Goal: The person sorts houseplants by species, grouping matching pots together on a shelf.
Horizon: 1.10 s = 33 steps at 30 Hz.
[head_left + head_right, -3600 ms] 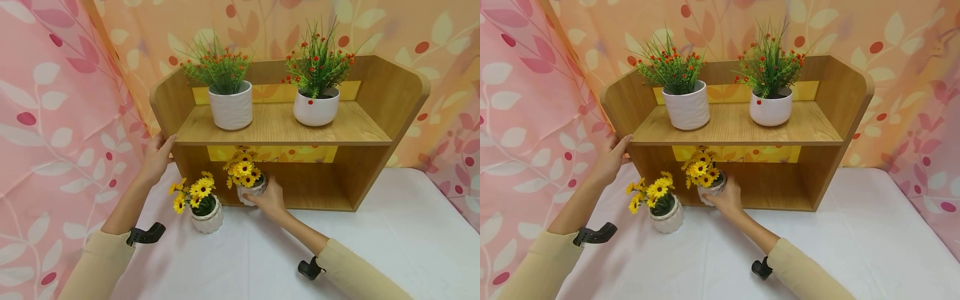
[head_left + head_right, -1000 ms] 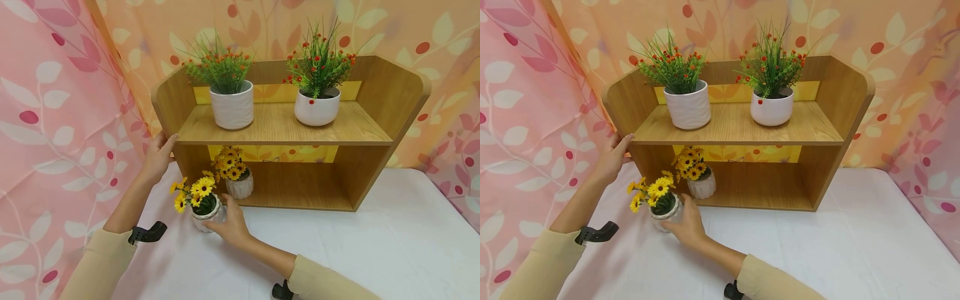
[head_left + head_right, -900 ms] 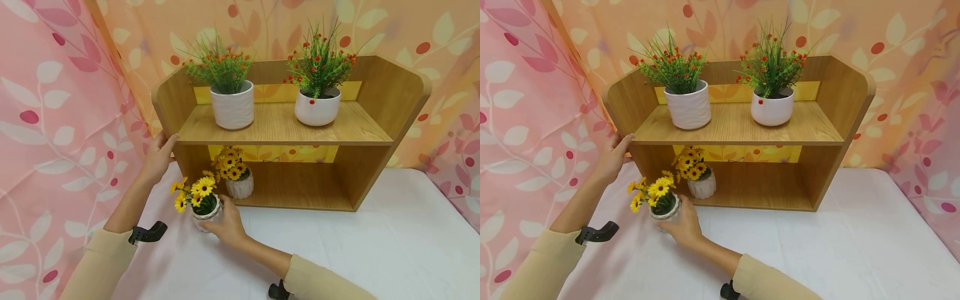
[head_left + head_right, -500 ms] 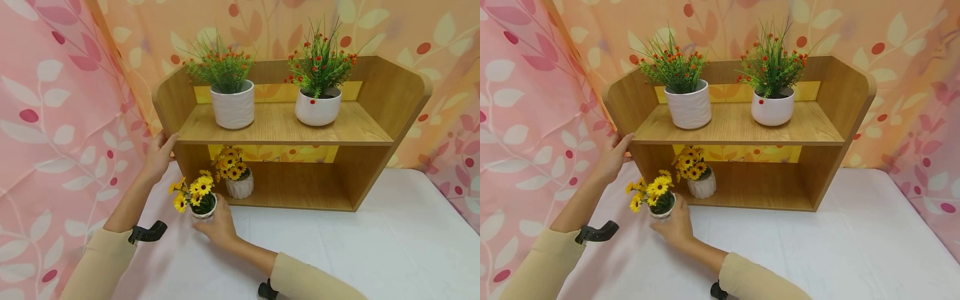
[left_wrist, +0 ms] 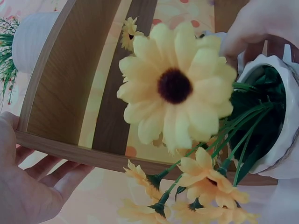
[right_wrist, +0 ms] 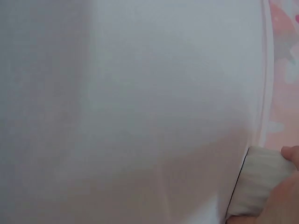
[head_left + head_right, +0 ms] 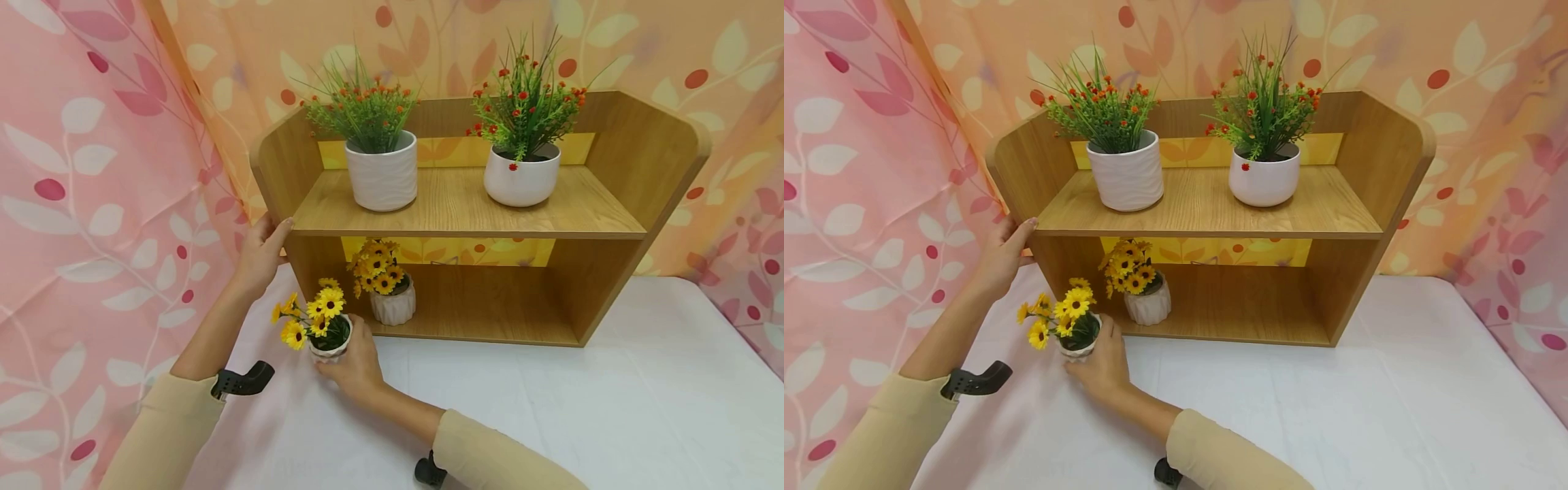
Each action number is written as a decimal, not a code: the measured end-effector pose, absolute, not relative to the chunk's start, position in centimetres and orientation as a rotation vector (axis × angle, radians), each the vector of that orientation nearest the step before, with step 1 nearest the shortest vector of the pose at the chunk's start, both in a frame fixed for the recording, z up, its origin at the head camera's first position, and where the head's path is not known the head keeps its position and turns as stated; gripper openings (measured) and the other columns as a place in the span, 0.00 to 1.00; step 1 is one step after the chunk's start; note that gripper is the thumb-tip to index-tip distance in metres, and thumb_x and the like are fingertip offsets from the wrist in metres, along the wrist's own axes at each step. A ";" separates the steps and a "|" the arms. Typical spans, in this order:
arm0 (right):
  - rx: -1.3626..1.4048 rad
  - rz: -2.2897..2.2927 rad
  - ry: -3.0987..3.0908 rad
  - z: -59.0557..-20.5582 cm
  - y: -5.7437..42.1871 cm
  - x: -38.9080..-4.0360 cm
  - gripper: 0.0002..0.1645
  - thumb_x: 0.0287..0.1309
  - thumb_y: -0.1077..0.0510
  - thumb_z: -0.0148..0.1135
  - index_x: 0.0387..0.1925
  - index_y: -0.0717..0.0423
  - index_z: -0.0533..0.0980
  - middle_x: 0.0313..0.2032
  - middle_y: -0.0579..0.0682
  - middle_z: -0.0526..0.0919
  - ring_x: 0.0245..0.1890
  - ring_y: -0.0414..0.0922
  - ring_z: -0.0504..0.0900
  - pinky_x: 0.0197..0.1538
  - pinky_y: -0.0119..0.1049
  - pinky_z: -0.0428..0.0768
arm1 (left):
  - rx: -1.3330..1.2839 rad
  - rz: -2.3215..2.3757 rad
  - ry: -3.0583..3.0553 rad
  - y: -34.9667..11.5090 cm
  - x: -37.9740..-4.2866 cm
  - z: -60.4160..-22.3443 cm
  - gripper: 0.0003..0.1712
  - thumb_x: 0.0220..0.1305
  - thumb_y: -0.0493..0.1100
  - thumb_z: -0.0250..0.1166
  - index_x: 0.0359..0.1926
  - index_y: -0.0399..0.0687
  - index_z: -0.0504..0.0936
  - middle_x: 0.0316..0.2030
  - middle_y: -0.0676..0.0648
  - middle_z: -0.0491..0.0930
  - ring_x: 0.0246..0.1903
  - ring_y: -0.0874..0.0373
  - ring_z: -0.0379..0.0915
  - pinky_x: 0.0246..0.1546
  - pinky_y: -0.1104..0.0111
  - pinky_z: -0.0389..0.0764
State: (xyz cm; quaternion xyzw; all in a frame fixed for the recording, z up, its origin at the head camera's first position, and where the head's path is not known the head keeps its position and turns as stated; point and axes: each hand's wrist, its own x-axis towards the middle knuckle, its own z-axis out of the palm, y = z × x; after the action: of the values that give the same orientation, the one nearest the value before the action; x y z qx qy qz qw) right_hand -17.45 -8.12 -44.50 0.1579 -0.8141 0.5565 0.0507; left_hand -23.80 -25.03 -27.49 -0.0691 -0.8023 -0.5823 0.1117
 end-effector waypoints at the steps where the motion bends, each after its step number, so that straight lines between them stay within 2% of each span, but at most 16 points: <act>1: 0.485 1.694 -2.477 -44.5 -8.0 -17.5 0.56 0.44 0.62 0.86 0.70 0.66 0.62 0.62 0.62 0.74 0.65 0.59 0.75 0.67 0.56 0.78 | -0.204 -1.714 -2.354 -25.0 -23.8 -27.5 0.36 0.84 0.53 0.47 0.82 0.40 0.56 0.74 0.32 0.67 0.71 0.36 0.68 0.68 0.36 0.71; 14: 0.640 1.767 -2.512 -43.2 -5.8 -17.5 0.57 0.40 0.59 0.88 0.70 0.62 0.66 0.63 0.59 0.77 0.66 0.55 0.77 0.67 0.51 0.79 | -0.201 -1.685 -2.358 -25.0 -23.9 -27.5 0.36 0.84 0.53 0.47 0.82 0.41 0.56 0.74 0.32 0.68 0.70 0.35 0.69 0.66 0.37 0.73; 33: 0.660 1.711 -2.488 -42.1 0.6 -16.9 0.58 0.35 0.59 0.90 0.69 0.63 0.69 0.62 0.59 0.81 0.63 0.57 0.80 0.66 0.58 0.79 | -0.172 -1.635 -2.373 -24.9 -23.9 -27.6 0.35 0.84 0.54 0.47 0.81 0.41 0.60 0.70 0.34 0.72 0.65 0.40 0.74 0.63 0.45 0.79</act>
State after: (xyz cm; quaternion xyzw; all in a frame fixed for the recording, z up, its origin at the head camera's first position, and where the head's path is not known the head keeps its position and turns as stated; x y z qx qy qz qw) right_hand -16.86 0.58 -42.13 0.2135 -0.8047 0.5534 0.0256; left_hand -23.92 -24.93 -27.57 -0.0592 -0.8153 -0.5618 0.1269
